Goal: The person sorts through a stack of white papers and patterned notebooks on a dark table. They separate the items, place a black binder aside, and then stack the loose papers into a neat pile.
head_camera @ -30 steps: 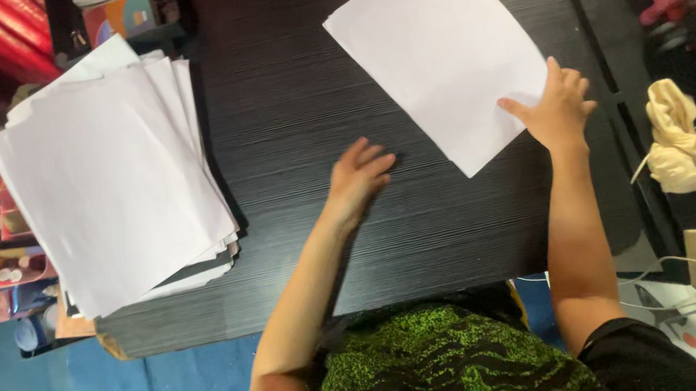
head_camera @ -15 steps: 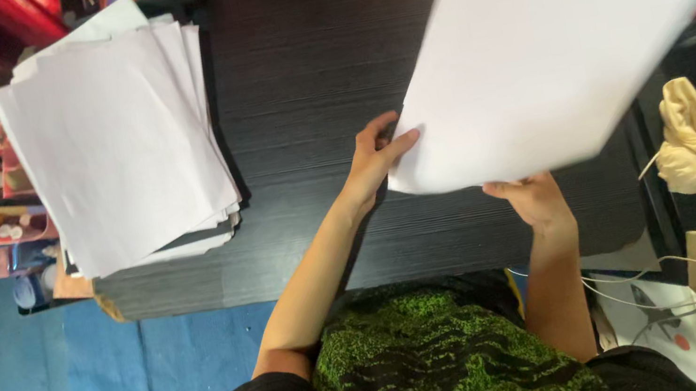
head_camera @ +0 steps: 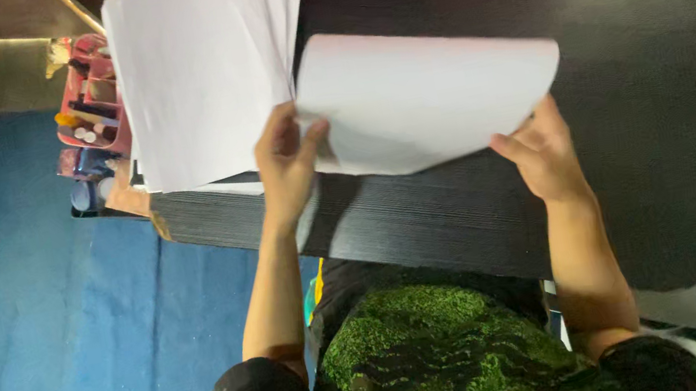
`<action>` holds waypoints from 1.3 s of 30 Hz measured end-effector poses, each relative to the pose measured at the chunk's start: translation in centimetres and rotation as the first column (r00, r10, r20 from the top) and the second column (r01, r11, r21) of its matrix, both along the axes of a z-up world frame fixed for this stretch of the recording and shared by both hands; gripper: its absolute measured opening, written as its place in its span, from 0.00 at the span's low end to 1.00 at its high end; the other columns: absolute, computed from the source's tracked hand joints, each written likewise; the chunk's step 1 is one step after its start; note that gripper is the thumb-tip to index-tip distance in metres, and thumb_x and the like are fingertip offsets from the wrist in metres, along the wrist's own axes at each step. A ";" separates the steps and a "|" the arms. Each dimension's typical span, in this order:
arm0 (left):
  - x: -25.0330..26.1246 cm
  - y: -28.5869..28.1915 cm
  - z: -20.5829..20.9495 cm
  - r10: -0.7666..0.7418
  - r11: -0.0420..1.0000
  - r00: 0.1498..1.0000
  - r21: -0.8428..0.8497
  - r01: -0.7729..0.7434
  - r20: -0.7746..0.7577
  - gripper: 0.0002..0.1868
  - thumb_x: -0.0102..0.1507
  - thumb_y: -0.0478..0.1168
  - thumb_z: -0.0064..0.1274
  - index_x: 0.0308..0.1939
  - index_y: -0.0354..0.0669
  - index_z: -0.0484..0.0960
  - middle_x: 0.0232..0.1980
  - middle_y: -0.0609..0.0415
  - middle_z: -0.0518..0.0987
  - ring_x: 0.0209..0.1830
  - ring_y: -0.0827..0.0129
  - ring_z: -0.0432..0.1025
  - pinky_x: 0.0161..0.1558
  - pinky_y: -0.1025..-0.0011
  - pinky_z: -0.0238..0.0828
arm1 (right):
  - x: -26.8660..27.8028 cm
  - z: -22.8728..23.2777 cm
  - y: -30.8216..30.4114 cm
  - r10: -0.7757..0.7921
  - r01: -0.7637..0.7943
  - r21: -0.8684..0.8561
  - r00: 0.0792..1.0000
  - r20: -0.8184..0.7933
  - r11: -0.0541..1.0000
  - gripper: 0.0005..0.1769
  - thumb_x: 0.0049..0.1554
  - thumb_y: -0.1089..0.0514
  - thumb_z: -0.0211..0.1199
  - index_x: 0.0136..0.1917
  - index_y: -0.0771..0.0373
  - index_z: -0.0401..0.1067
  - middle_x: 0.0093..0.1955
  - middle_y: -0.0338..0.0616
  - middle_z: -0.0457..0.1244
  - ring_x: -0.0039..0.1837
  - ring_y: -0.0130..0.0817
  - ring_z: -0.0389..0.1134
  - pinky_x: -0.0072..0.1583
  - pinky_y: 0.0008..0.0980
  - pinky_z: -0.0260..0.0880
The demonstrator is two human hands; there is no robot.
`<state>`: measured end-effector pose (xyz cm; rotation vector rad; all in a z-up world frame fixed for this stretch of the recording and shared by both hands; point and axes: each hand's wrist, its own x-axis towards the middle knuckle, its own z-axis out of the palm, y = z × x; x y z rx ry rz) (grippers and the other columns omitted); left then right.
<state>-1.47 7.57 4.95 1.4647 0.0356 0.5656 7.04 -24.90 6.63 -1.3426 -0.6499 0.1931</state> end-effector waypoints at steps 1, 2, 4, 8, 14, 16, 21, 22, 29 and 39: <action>-0.9 2.5 0.3 0.072 0.997 0.995 0.034 -0.070 -0.064 0.13 0.68 0.29 0.60 0.57 0.32 0.80 0.41 0.57 0.79 0.38 0.76 0.72 0.42 0.77 0.72 | 0.6 0.7 2.8 0.039 -0.038 -0.017 0.993 0.112 0.999 0.45 0.62 0.61 0.67 0.84 0.67 0.46 0.82 0.56 0.53 0.84 0.45 0.54 0.84 0.53 0.55; -1.2 4.9 0.3 0.162 0.987 0.987 0.023 -0.162 0.000 0.16 0.67 0.28 0.59 0.59 0.32 0.77 0.42 0.57 0.80 0.41 0.77 0.74 0.45 0.77 0.74 | 1.4 1.2 5.6 0.072 -0.071 -0.013 0.995 0.073 0.997 0.44 0.62 0.64 0.65 0.84 0.67 0.47 0.81 0.57 0.55 0.82 0.45 0.57 0.82 0.51 0.58; -1.1 10.5 -0.3 0.304 0.949 0.947 0.053 -0.310 0.105 0.20 0.67 0.26 0.59 0.63 0.31 0.76 0.45 0.58 0.78 0.44 0.79 0.72 0.48 0.78 0.72 | 3.3 1.2 11.3 0.133 -0.131 0.025 0.989 -0.069 0.991 0.41 0.61 0.69 0.63 0.82 0.65 0.48 0.75 0.56 0.59 0.74 0.42 0.64 0.72 0.43 0.68; 0.9 20.6 -5.2 0.587 0.760 0.805 0.400 -0.512 -0.084 0.27 0.63 0.32 0.69 0.67 0.32 0.82 0.38 0.43 0.73 0.40 0.67 0.64 0.43 0.69 0.63 | 7.4 -3.6 23.2 0.082 -0.134 -0.117 0.924 -0.374 0.984 0.36 0.56 0.71 0.60 0.76 0.64 0.54 0.56 0.57 0.69 0.53 0.41 0.73 0.49 0.35 0.78; 3.9 30.1 -12.1 0.836 0.147 0.544 0.923 -0.354 0.075 0.44 0.49 0.60 0.78 0.54 0.29 0.79 0.54 0.29 0.80 0.53 0.35 0.74 0.46 0.45 0.69 | 10.6 -14.2 30.9 -0.136 0.110 -0.685 0.991 0.015 0.721 0.57 0.52 0.50 0.78 0.77 0.73 0.43 0.69 0.71 0.51 0.70 0.56 0.57 0.65 0.45 0.66; 5.0 30.7 -10.9 0.811 0.485 0.503 0.826 -0.288 -0.301 0.51 0.54 0.64 0.70 0.64 0.28 0.67 0.54 0.32 0.78 0.54 0.40 0.73 0.51 0.51 0.69 | 10.4 -15.2 31.2 -0.125 0.040 -0.700 0.990 -0.071 0.713 0.62 0.51 0.45 0.76 0.79 0.74 0.39 0.73 0.70 0.48 0.72 0.55 0.56 0.68 0.45 0.64; 6.6 26.7 -7.8 0.556 0.740 0.689 0.655 -0.156 -0.465 0.44 0.57 0.62 0.59 0.66 0.34 0.71 0.60 0.39 0.80 0.62 0.49 0.75 0.62 0.57 0.69 | 9.2 -14.1 30.2 -0.070 -0.042 -0.689 0.988 -0.134 0.724 0.55 0.51 0.45 0.70 0.81 0.69 0.47 0.73 0.63 0.54 0.73 0.50 0.60 0.70 0.42 0.64; 7.1 26.2 -8.1 0.605 0.698 0.633 0.704 -0.129 -0.483 0.45 0.57 0.62 0.62 0.65 0.32 0.69 0.60 0.37 0.78 0.62 0.46 0.73 0.62 0.56 0.68 | 9.0 -14.0 29.8 -0.065 -0.037 -0.671 0.990 -0.126 0.740 0.54 0.51 0.47 0.71 0.80 0.70 0.48 0.73 0.63 0.54 0.74 0.50 0.60 0.70 0.42 0.64; 5.9 23.4 -8.3 0.611 0.351 0.791 0.908 -0.228 -0.038 0.40 0.56 0.51 0.69 0.61 0.27 0.69 0.56 0.30 0.77 0.57 0.37 0.71 0.57 0.45 0.61 | 8.3 -16.0 28.8 -0.063 0.029 -0.434 0.996 -0.064 0.900 0.50 0.52 0.62 0.75 0.77 0.77 0.47 0.74 0.66 0.53 0.74 0.50 0.57 0.70 0.43 0.60; 1.4 9.3 -4.7 0.210 0.968 0.950 0.186 -0.168 -0.233 0.27 0.58 0.25 0.55 0.61 0.33 0.69 0.54 0.45 0.80 0.55 0.65 0.76 0.56 0.68 0.73 | 5.0 -9.6 14.3 -0.084 -0.180 -0.245 0.619 -0.781 0.953 0.32 0.51 0.70 0.62 0.69 0.75 0.62 0.65 0.66 0.64 0.64 0.53 0.70 0.65 0.44 0.73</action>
